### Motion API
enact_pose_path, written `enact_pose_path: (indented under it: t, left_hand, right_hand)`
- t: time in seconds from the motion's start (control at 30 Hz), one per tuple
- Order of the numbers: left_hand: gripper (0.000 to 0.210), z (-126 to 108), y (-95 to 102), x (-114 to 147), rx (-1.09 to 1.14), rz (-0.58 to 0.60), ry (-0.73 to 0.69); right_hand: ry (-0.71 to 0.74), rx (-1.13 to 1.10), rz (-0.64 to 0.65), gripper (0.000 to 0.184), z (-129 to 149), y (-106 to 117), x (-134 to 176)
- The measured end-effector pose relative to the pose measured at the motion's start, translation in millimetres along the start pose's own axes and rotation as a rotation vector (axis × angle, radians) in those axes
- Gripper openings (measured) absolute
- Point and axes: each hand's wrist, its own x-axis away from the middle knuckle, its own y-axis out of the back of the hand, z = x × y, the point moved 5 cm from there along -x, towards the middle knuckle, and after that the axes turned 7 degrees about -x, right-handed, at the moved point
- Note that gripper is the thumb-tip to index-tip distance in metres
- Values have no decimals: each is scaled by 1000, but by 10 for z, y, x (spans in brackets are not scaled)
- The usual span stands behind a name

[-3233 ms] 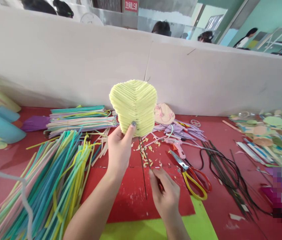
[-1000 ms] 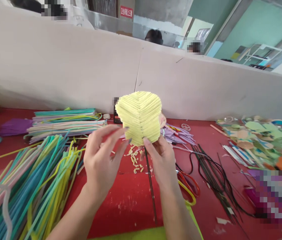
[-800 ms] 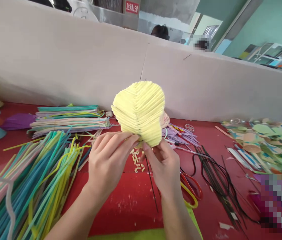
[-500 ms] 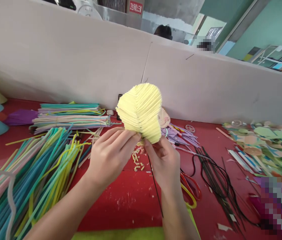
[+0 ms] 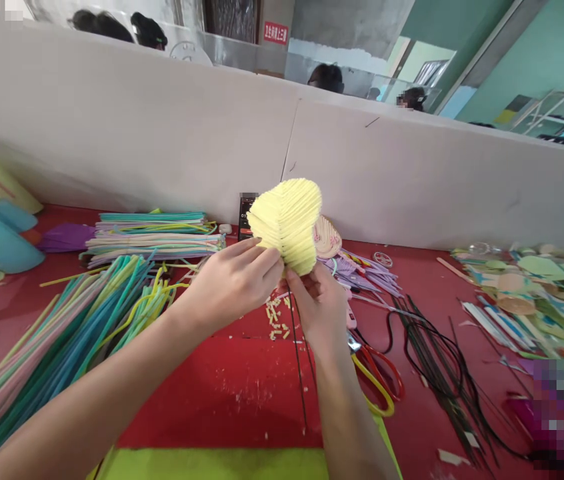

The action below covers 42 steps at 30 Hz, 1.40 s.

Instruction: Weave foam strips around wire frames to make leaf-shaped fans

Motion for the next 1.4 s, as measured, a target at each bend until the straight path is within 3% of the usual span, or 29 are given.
enact_pose_path:
  t: [0.17,0.47,0.67,0.83,1.17,1.4]
  left_hand:
    - [27,-10,-44,-41,-32,21,41]
    - [17,-78,-12,46,43,-120,205]
    - [19,-184,-17,7,-12,-137,279]
    - [20,-195,-43,-40,-10,-102,243]
    - [17,-152,-79,-59,109,-74,229]
    - [17,-163,-134,-27,117,-40,190]
  right_hand:
    - [25,3,-27,13,18,12,11]
    - [15,-173,-66,14,8,22,10]
    - [18,-23,-138,17,38,39,30]
    - [15,86,-178,16,56,69,37]
    - [-14,-95,-154,13,21,88,30]
    - [-37,-30,-217,14,24,97,43]
